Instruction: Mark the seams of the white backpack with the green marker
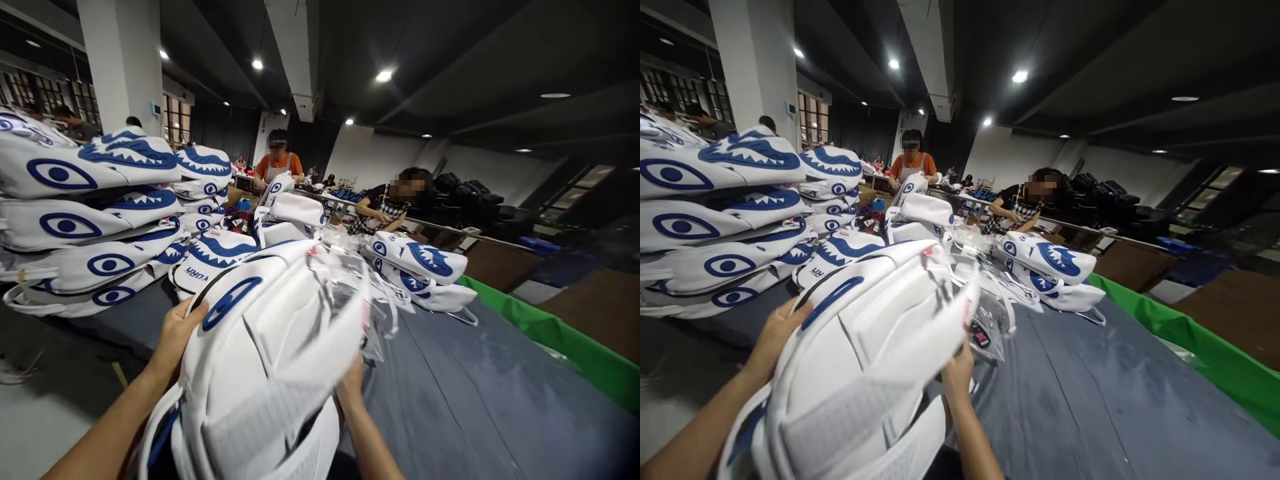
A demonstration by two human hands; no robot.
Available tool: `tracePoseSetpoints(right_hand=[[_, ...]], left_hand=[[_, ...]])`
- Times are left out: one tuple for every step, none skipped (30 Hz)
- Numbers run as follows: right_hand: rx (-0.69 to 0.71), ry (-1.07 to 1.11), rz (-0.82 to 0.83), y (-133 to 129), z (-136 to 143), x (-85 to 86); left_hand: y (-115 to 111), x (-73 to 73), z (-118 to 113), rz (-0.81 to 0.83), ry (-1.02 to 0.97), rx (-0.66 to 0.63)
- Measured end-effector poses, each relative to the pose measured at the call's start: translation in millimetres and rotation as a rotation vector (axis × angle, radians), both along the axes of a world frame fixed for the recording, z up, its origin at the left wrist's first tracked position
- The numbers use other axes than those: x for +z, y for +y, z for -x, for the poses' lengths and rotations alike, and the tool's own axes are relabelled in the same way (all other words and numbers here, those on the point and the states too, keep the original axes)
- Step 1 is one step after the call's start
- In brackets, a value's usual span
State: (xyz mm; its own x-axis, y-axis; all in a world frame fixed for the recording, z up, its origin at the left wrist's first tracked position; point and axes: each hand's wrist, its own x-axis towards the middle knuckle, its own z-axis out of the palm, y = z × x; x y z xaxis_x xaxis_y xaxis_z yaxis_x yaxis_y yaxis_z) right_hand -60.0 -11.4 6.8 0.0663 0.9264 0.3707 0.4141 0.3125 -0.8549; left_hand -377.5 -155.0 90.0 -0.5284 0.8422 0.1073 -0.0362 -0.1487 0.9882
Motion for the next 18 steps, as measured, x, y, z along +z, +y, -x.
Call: tracePoseSetpoints(right_hand=[[-0.001,-0.061,0.003,-1.1,-4.9,3.1],[0.016,-0.127,0.011,-1.2,-5.9,5.6],[0.049,-0.205,0.021,-1.0,-2.5,7.5],[0.101,-0.287,0.034,-1.2,5.1,8.8],[0.161,-0.373,0.044,-2.2,16.4,9.8],[0.217,-0.459,0.048,-4.4,30.6,10.5],[0.265,-0.542,0.046,-7.8,46.5,11.2],[0.302,-0.622,0.041,-12.0,63.1,11.7],[0.329,-0.697,0.037,-16.7,79.3,11.9],[0.347,-0.768,0.036,-21.5,93.9,11.6],[0.359,-0.833,0.042,-26.2,105.9,10.7],[0.364,-0.89,0.056,-30.5,114.1,9.0],[0.36,-0.94,0.079,-34.3,117.8,6.9],[0.342,-0.979,0.11,-37.8,116.3,4.4],[0.308,-1.008,0.149,-40.7,109.3,2.0],[0.258,-1.025,0.195,-43.2,97.5,-0.3],[0.195,-1.029,0.241,-45.2,81.6,-2.3],[0.125,-1.021,0.286,-46.5,63.1,-4.0]], left_hand=[[-3.8,-33.2,2.8,0.069,0.034,0.033],[-9.9,-64.6,6.4,0.16,0.122,0.076],[-18.3,-92.1,10.9,0.227,0.152,0.083],[-28.5,-114.6,16.1,0.287,0.168,0.106],[-39.5,-131.5,21.3,0.339,0.186,0.156],[-50.2,-142.9,25.7,0.352,0.229,0.23],[-59.4,-149.8,28.0,0.319,0.327,0.296],[-66.6,-153.7,27.0,0.247,0.484,0.318],[-71.1,-156.1,22.4,0.139,0.691,0.262],[-72.9,-158.6,14.2,0.015,0.923,0.118],[-72.5,-162.5,3.1,-0.097,1.143,-0.094],[-70.5,-168.8,-9.8,-0.172,1.314,-0.325],[-67.7,-177.6,-23.0,-0.214,1.437,-0.516],[-64.8,-188.9,-35.3,-0.234,1.52,-0.635],[-62.6,-202.1,-45.6,-0.238,1.573,-0.683],[-61.1,-216.3,-53.3,-0.235,1.607,-0.68],[-60.3,-230.5,-58.2,-0.242,1.627,-0.656],[-60.1,-243.6,-60.8,-0.256,1.64,-0.63]])
